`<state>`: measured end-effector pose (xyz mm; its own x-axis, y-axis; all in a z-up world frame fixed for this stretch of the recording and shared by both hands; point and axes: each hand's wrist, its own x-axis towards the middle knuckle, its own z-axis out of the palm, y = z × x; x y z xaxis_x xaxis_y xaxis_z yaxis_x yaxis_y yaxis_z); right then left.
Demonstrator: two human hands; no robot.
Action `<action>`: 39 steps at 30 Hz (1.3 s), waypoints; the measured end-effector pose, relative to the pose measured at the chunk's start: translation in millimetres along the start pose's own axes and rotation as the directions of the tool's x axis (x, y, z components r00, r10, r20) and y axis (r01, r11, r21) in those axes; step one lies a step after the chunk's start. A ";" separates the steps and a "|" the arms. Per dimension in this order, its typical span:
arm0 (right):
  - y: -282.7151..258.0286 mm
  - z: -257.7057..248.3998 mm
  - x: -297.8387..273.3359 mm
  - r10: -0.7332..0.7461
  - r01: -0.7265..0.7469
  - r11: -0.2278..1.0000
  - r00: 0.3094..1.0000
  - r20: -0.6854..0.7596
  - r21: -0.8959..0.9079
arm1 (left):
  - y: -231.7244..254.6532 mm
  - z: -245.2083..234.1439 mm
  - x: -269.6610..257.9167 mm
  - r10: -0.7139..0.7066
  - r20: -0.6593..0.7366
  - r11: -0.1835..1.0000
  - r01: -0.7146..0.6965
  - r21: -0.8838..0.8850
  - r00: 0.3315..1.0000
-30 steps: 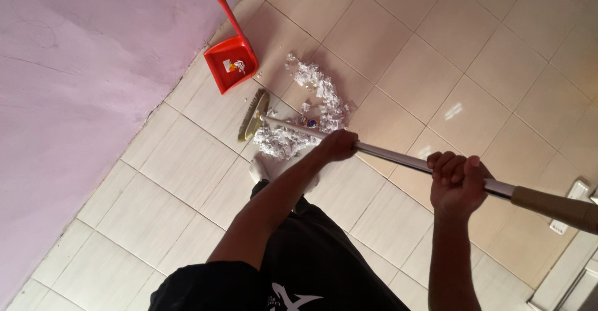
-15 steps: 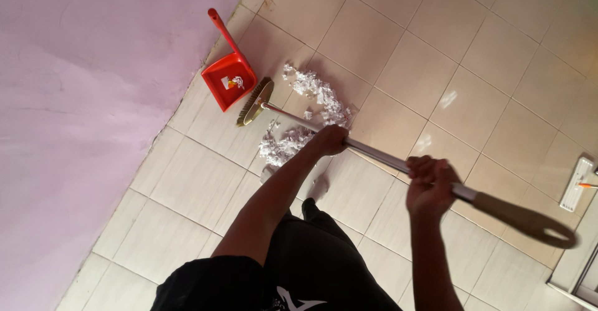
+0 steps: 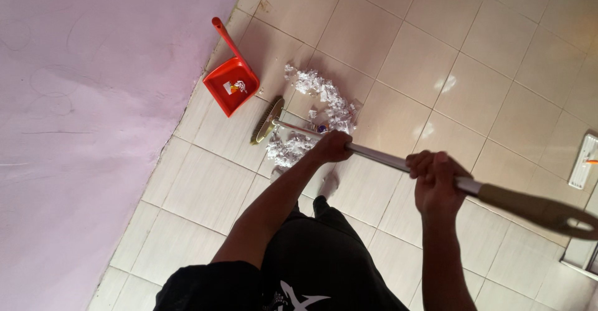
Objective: The person sweeps a pile of white debris on a tiled floor using a broom. They gather the debris into a pile and then sweep it into a red dustpan.
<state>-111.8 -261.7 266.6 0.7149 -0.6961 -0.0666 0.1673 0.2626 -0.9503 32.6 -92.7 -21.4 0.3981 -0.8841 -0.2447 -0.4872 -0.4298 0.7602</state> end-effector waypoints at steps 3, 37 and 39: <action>-7.2 7.8 11.1 -0.041 0.043 0.998 0.998 -0.046 0.036 | 19.1 -23.3 7.1 0.051 -0.022 0.999 -0.051 -0.011 0.998; -2.9 61.3 13.2 -0.029 0.038 0.998 0.983 -0.182 0.044 | -9.0 -49.7 0.2 0.011 -0.004 0.999 -0.011 -0.038 1.000; -4.7 56.7 18.6 -0.062 0.071 0.997 0.978 -0.198 0.040 | -1.5 -51.7 12.8 0.052 -0.020 0.997 -0.053 -0.050 0.998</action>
<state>-60.8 -238.0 287.0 0.5547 -0.8294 -0.0662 0.2446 0.2386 -0.9398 78.6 -93.9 5.5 0.3874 -0.9015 -0.1931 -0.4685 -0.3729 0.8009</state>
